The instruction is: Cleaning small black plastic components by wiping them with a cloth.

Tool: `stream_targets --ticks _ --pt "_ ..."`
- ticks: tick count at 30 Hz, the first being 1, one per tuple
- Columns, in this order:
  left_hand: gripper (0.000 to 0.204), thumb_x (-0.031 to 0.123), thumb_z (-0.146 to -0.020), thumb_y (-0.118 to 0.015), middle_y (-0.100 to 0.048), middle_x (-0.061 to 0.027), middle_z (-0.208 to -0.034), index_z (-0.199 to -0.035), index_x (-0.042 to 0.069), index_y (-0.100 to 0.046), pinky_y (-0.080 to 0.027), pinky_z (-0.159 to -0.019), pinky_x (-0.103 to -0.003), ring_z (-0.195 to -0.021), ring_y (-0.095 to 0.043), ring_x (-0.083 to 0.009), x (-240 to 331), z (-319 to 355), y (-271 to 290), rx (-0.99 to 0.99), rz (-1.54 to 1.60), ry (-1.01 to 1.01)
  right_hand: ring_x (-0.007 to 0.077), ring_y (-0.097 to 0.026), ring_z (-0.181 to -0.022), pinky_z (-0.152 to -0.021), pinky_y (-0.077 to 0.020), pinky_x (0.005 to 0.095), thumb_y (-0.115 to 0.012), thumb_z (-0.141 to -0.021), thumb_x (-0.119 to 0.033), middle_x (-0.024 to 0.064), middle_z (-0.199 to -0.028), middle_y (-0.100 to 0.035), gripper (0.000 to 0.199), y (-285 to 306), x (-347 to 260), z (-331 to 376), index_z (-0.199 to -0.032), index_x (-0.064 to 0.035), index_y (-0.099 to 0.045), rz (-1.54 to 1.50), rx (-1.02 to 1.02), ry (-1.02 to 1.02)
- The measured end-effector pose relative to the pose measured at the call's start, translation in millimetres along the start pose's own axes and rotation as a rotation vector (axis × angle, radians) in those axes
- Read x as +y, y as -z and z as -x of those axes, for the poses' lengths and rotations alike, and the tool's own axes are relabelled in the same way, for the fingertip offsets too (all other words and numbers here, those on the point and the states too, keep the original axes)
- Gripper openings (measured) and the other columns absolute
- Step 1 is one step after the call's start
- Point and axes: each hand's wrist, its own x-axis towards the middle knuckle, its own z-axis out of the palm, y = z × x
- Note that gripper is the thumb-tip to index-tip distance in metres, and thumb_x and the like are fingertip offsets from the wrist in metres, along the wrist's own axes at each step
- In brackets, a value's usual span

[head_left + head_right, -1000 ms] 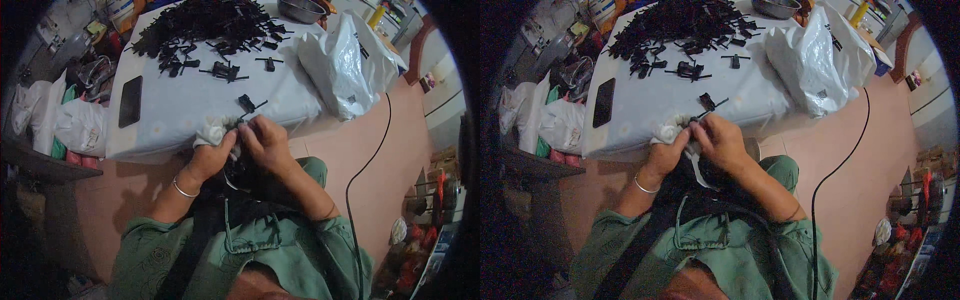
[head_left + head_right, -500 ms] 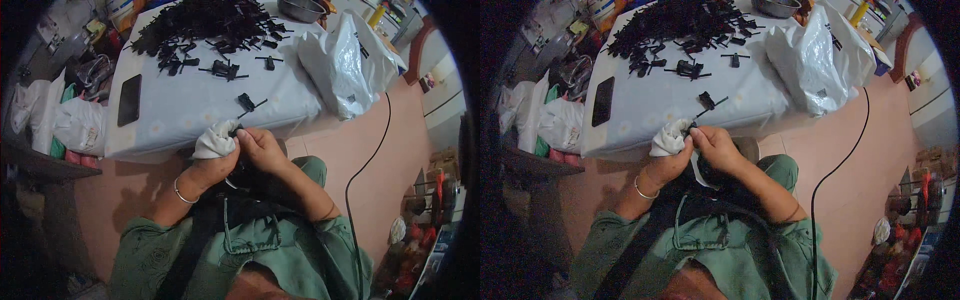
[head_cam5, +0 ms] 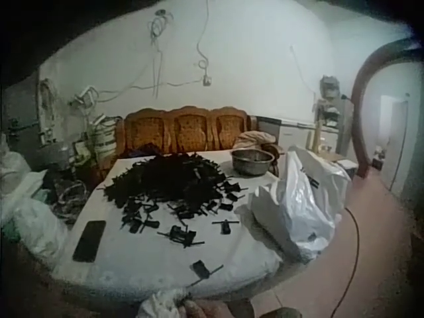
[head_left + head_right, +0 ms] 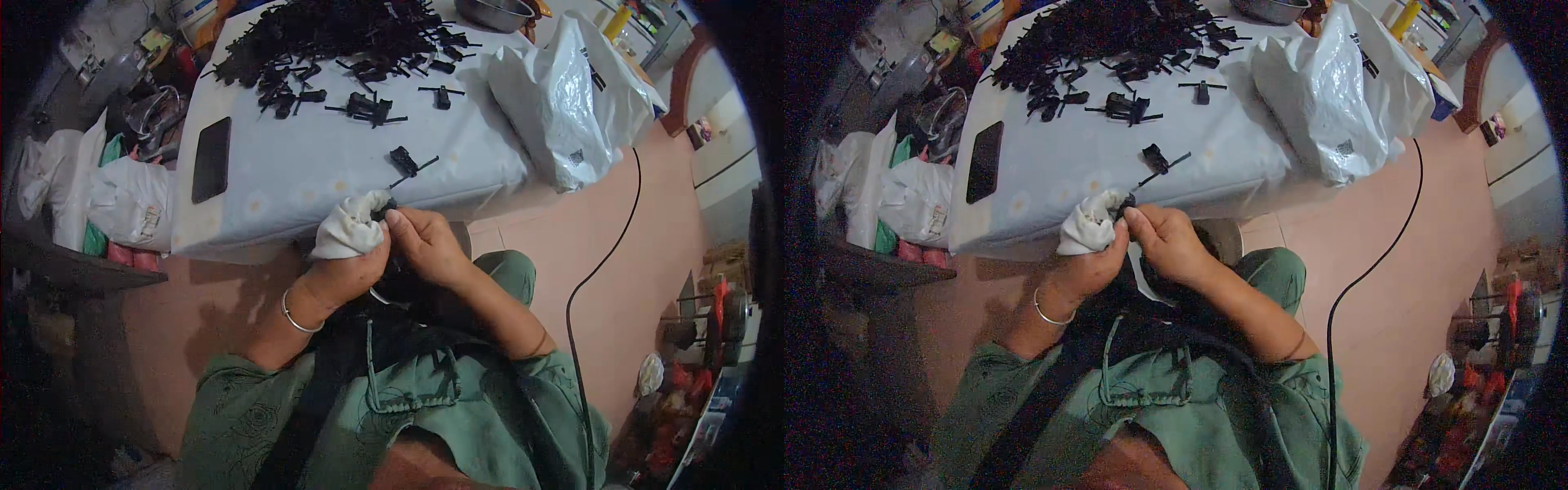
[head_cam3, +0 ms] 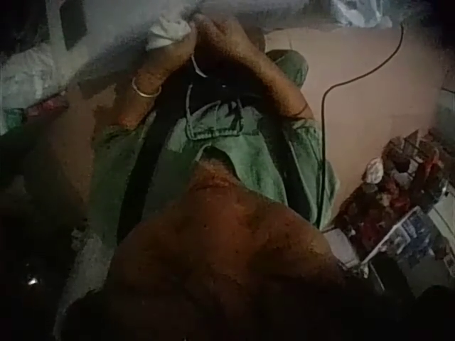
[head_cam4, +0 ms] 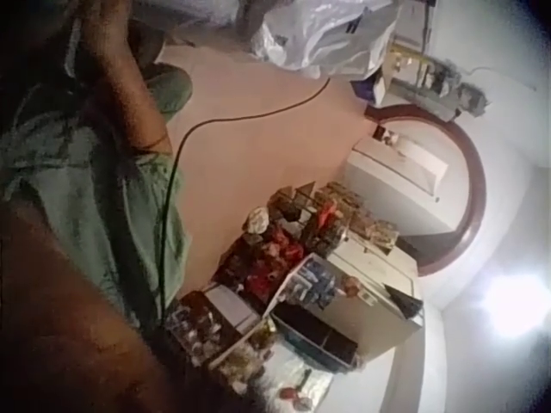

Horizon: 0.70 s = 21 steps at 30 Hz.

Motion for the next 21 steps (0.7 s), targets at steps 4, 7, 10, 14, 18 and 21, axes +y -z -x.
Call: stream_targets --ticks 4,7,10,14,18,21 --pt "0.021 0.004 -0.077 -0.056 -0.058 -0.0088 -0.08 -0.097 -0.002 -0.054 -0.046 -0.06 -0.029 -0.069 -0.057 -0.0157 1.0 7.7 -3.9 -0.017 0.503 0.469 0.0053 -0.043 -0.065 -0.058 -0.0387 0.0228 -0.043 -0.092 -0.023 -0.0042 -0.067 -0.049 0.028 4.9 -10.3 3.5 -0.08 -0.0006 -0.054 -0.232 0.008 0.003" --pt "0.021 0.006 -0.079 -0.055 -0.057 -0.0023 -0.078 -0.099 -0.001 -0.053 -0.044 -0.054 -0.025 -0.065 -0.053 -0.0079 6.3 2.6 6.9 -0.048 0.731 0.613 0.006 -0.044 -0.066 -0.06 -0.0392 0.0228 -0.046 -0.09 -0.022 -0.0044 -0.068 -0.049 0.023 14.6 -6.7 7.4 -0.087 -0.0004 -0.055 -0.339 0.072 -0.02" --pt "0.016 0.008 -0.083 -0.051 -0.057 -0.0002 -0.074 -0.096 -0.001 -0.054 -0.042 -0.048 -0.02 -0.059 -0.052 -0.0059 5.0 1.6 5.2 -0.043 0.744 0.649 0.0064 -0.045 -0.068 -0.061 -0.0396 0.0224 -0.05 -0.088 -0.019 -0.0039 -0.072 -0.049 0.021 13.0 14.5 8.1 -0.095 0.0003 -0.054 -0.252 0.119 0.043" --pt "0.014 0.009 -0.085 -0.049 -0.057 -0.0005 -0.074 -0.092 0.0 -0.056 -0.042 -0.048 -0.021 -0.058 -0.052 -0.0071 -8.7 6.6 0.0 -0.028 0.876 0.68 0.0072 -0.047 -0.073 -0.064 -0.0403 0.0225 -0.057 -0.083 -0.015 -0.0019 -0.083 -0.053 0.025 10.0 15.2 15.0 -0.102 0.0017 -0.053 -0.101 -0.113 0.0" --pt "0.013 0.01 -0.085 -0.047 -0.06 -0.0053 -0.082 -0.091 0.003 -0.056 -0.047 -0.06 -0.025 -0.071 -0.058 -0.0126 -9.9 5.1 -1.3 -0.013 1.18 0.753 0.0073 -0.047 -0.068 -0.061 -0.0406 0.0232 -0.059 -0.081 -0.012 0.0034 -0.077 -0.056 0.02 11.5 14.0 17.3 -0.096 0.0006 -0.055 0.068 -0.014 0.059" --pt "0.013 0.009 -0.085 -0.046 -0.06 -0.0035 -0.08 -0.089 0.004 -0.057 -0.046 -0.055 -0.022 -0.068 -0.057 -0.0105 -6.8 2.7 -1.5 0.049 1.378 0.807 0.0112 -0.051 -0.063 -0.058 -0.0417 0.0253 -0.06 -0.078 -0.009 0.0071 -0.074 -0.057 0.017 12.2 3.9 21.7 -0.093 -0.0006 -0.056 0.124 0.073 0.206"
